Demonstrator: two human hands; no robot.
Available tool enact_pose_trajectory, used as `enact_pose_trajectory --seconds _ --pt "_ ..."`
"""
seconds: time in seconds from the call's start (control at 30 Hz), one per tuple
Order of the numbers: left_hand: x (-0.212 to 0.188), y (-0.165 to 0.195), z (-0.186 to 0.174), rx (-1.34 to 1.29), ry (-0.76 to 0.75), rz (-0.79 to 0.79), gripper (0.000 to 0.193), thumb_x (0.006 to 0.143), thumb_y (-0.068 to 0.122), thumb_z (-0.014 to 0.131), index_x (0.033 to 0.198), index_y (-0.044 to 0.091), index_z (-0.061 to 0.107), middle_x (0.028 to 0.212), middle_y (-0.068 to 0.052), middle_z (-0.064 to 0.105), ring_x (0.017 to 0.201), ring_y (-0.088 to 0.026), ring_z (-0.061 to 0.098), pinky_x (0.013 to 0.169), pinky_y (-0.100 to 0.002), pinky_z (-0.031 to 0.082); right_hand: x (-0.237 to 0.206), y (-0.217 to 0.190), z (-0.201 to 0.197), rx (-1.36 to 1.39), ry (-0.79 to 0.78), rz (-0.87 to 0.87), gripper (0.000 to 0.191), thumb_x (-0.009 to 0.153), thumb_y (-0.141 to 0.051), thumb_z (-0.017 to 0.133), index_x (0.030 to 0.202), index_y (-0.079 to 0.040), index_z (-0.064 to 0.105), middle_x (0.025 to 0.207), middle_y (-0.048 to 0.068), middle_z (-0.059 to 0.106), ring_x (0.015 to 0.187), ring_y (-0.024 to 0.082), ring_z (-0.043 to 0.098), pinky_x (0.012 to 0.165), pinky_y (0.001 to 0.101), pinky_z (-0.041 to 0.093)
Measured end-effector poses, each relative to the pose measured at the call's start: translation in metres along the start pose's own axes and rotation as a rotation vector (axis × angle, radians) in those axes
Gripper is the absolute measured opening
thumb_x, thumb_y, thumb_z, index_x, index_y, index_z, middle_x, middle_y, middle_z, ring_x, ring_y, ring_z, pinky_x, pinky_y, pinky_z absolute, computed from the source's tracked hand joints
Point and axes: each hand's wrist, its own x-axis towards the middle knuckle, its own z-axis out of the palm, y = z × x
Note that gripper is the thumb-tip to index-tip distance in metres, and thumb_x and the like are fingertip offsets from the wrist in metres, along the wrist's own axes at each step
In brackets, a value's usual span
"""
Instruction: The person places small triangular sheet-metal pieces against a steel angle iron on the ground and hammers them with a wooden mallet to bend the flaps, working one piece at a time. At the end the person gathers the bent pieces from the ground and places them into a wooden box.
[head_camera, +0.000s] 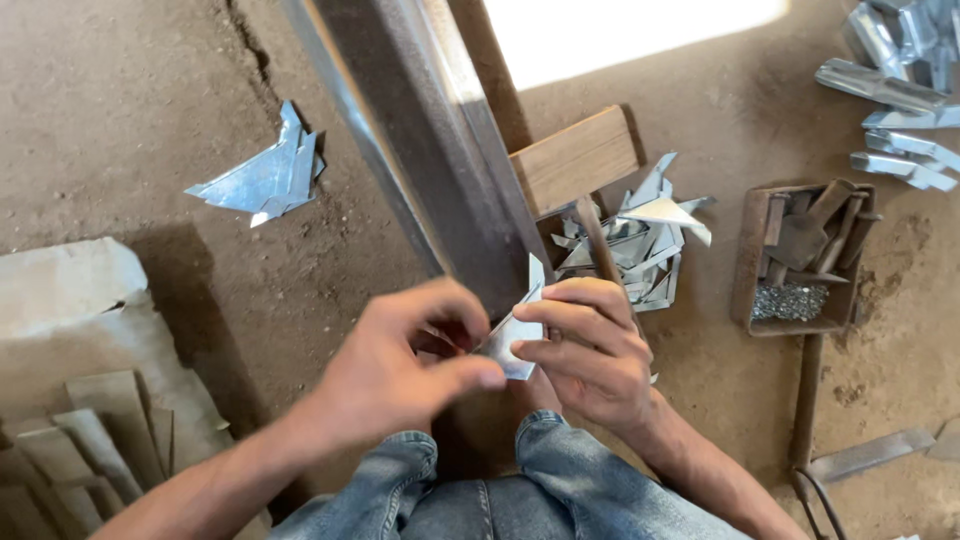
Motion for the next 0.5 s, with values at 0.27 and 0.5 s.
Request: enact_pose_trajectory --seconds 0.27,0.5 --pt "0.019 -0.067 -0.009 -0.533 0.398 0.117 0.014 0.094 0.001 0.079 0.099 -0.002 0.066 0.089 0.000 0.065 0.085 -0.011 0.062 0.076 -0.027 0.054 -0.013 0.032 0.020 -0.147 0.158 0.302 0.039 0.094 -0.013 0.081 0.128 -0.005 0.064 0.129 0.012 0.066 0.123 0.028 0.059 0.099 0.0401 0.053" --pt "0.062 -0.108 -0.036 -0.898 0.568 0.236 0.010 0.097 0.004 0.074 0.100 0.000 0.065 0.094 -0.005 0.068 0.088 -0.019 0.072 0.080 -0.042 0.068 -0.091 0.081 0.021 -0.741 -0.166 0.529 0.035 0.095 -0.024 0.078 0.121 -0.005 0.064 0.107 0.013 0.062 0.102 0.033 0.058 0.088 0.0475 0.049"
